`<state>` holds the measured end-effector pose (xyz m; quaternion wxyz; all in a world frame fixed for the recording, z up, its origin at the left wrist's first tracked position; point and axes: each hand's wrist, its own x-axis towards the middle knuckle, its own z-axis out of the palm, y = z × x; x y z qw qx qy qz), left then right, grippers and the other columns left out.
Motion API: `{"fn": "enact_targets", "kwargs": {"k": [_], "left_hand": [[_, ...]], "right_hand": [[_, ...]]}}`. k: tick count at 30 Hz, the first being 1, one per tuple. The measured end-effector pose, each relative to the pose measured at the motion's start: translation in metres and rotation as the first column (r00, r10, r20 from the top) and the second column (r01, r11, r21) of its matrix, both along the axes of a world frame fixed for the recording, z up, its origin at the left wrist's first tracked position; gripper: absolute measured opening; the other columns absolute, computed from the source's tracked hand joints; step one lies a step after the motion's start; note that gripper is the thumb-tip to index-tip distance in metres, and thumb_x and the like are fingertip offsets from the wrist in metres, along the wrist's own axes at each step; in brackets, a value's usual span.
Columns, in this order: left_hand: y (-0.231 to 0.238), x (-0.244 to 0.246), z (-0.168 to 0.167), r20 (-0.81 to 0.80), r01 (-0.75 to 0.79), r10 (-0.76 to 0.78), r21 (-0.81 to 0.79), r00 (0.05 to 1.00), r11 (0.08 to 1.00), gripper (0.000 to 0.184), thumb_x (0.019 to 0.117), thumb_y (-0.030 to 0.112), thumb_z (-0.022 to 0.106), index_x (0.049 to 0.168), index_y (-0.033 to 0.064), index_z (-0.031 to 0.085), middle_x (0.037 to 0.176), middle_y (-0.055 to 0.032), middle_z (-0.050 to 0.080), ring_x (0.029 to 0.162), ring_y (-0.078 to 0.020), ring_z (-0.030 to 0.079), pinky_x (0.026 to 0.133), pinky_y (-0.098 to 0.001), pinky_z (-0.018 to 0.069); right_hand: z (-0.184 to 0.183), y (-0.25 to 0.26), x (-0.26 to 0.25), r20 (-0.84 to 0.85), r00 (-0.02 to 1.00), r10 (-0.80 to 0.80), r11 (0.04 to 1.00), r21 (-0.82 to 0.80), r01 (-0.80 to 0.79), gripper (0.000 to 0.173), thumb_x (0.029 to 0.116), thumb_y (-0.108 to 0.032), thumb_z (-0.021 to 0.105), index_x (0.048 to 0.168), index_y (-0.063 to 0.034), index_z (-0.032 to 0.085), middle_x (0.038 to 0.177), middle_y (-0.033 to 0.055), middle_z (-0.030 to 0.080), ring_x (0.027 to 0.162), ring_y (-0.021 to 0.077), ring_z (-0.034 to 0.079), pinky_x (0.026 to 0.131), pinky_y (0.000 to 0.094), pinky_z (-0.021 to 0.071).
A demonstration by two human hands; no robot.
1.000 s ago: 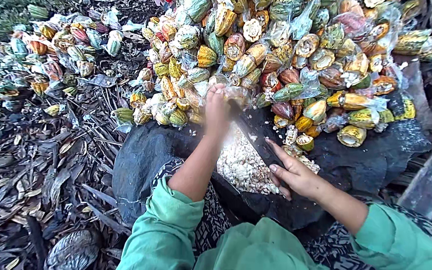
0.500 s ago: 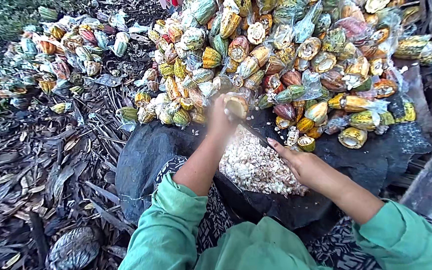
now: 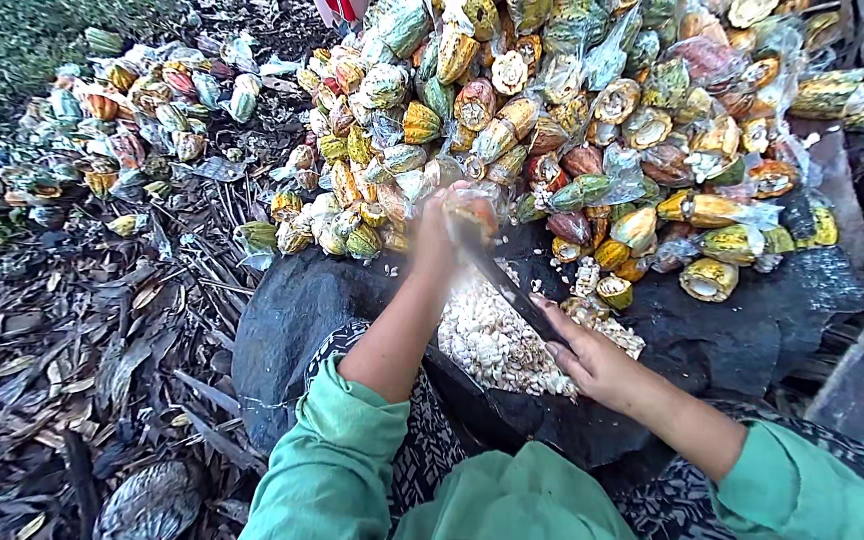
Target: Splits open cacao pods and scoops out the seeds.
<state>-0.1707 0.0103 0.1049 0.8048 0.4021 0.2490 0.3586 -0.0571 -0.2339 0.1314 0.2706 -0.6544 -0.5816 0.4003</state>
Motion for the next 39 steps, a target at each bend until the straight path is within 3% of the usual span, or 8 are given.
{"fn": "enact_targets", "kwargs": {"k": [5,10,16,20,25,29,32,39], "left_hand": [[-0.006,0.001,0.003,0.038,0.012,-0.006,-0.173,0.999,0.985,0.067,0.1058,0.054,0.009,0.106,0.0131,0.061,0.085,-0.0103,0.069,0.07,-0.0211,0.068,0.055,-0.0341,0.0556],[0.008,-0.004,0.011,-0.197,-0.191,0.153,-0.188,0.968,0.964,0.058,0.1066,0.058,0.026,0.123,0.012,0.058,0.099,-0.0129,0.069,0.083,-0.026,0.069,0.068,-0.0438,0.0591],[0.012,-0.014,0.003,-0.331,-0.022,0.098,0.227,0.938,0.974,0.039,0.1075,0.036,0.04,0.135,0.0119,0.052,0.114,-0.0077,0.065,0.099,-0.0193,0.067,0.081,-0.0419,0.0588],[0.016,-0.019,-0.002,-0.457,0.239,0.14,0.673,0.878,0.7,0.035,0.1011,0.028,0.051,0.127,0.0054,0.06,0.117,-0.0061,0.065,0.104,-0.0086,0.061,0.091,-0.0305,0.0507],[0.017,-0.026,-0.002,-0.506,0.41,0.252,0.842,0.825,0.35,0.039,0.0937,0.029,0.064,0.122,0.0037,0.067,0.119,-0.0168,0.066,0.111,-0.027,0.064,0.096,-0.0458,0.0522],[0.025,-0.029,-0.002,-0.505,0.235,0.164,0.634,0.847,0.737,0.048,0.1012,0.03,0.052,0.141,0.0024,0.048,0.129,-0.0147,0.061,0.11,-0.0182,0.064,0.095,-0.0399,0.0541],[0.026,-0.028,0.005,-0.395,-0.012,0.076,0.163,0.916,0.987,0.045,0.1074,0.043,0.039,0.139,0.0132,0.049,0.116,-0.0091,0.066,0.099,-0.0215,0.067,0.082,-0.0434,0.0586],[0.027,-0.026,0.016,-0.265,-0.097,0.016,-0.295,0.964,0.95,0.058,0.1054,0.061,0.026,0.124,0.0142,0.057,0.101,-0.0148,0.068,0.084,-0.0284,0.07,0.068,-0.0413,0.06]], "right_hand": [[-0.009,0.0,0.01,0.449,0.893,-0.006,0.981,0.177,-0.082,0.058,0.1036,-0.008,0.045,0.16,-0.0139,0.036,0.089,0.0217,0.07,0.07,0.0399,0.07,0.065,0.0554,0.0585],[0.003,-0.008,0.046,0.645,0.764,0.015,0.943,0.246,-0.226,0.062,0.0956,-0.002,0.048,0.153,-0.0258,0.05,0.082,0.0203,0.066,0.054,0.0371,0.064,0.047,0.0517,0.0526],[0.003,-0.005,0.038,0.637,0.765,-0.099,0.962,0.259,-0.091,0.061,0.0981,-0.003,0.046,0.157,-0.0204,0.045,0.081,0.0198,0.066,0.06,0.0375,0.066,0.052,0.0521,0.0542],[0.005,-0.002,0.038,0.648,0.76,-0.041,0.976,0.189,-0.108,0.069,0.0959,0.002,0.051,0.158,-0.0261,0.042,0.079,0.0184,0.065,0.058,0.036,0.065,0.052,0.0527,0.0544],[0.012,-0.004,0.04,0.724,0.686,0.076,0.984,0.055,-0.167,0.077,0.0933,0.006,0.057,0.157,-0.0356,0.042,0.082,0.0199,0.065,0.058,0.0365,0.064,0.052,0.0516,0.0536],[0.018,-0.011,0.044,0.717,0.671,0.192,0.973,-0.049,-0.225,0.079,0.0928,0.006,0.057,0.156,-0.0384,0.042,0.082,0.0218,0.064,0.06,0.0384,0.065,0.053,0.0521,0.053],[0.017,-0.015,0.046,0.667,0.724,0.179,0.96,0.043,-0.277,0.07,0.0945,0.003,0.053,0.154,-0.0328,0.048,0.078,0.0203,0.064,0.059,0.0385,0.065,0.051,0.053,0.053],[0.006,-0.004,0.043,0.572,0.82,-0.025,0.934,0.306,-0.185,0.056,0.1011,-0.01,0.045,0.156,-0.0225,0.046,0.084,0.0153,0.068,0.061,0.0324,0.066,0.052,0.049,0.0548]]}}
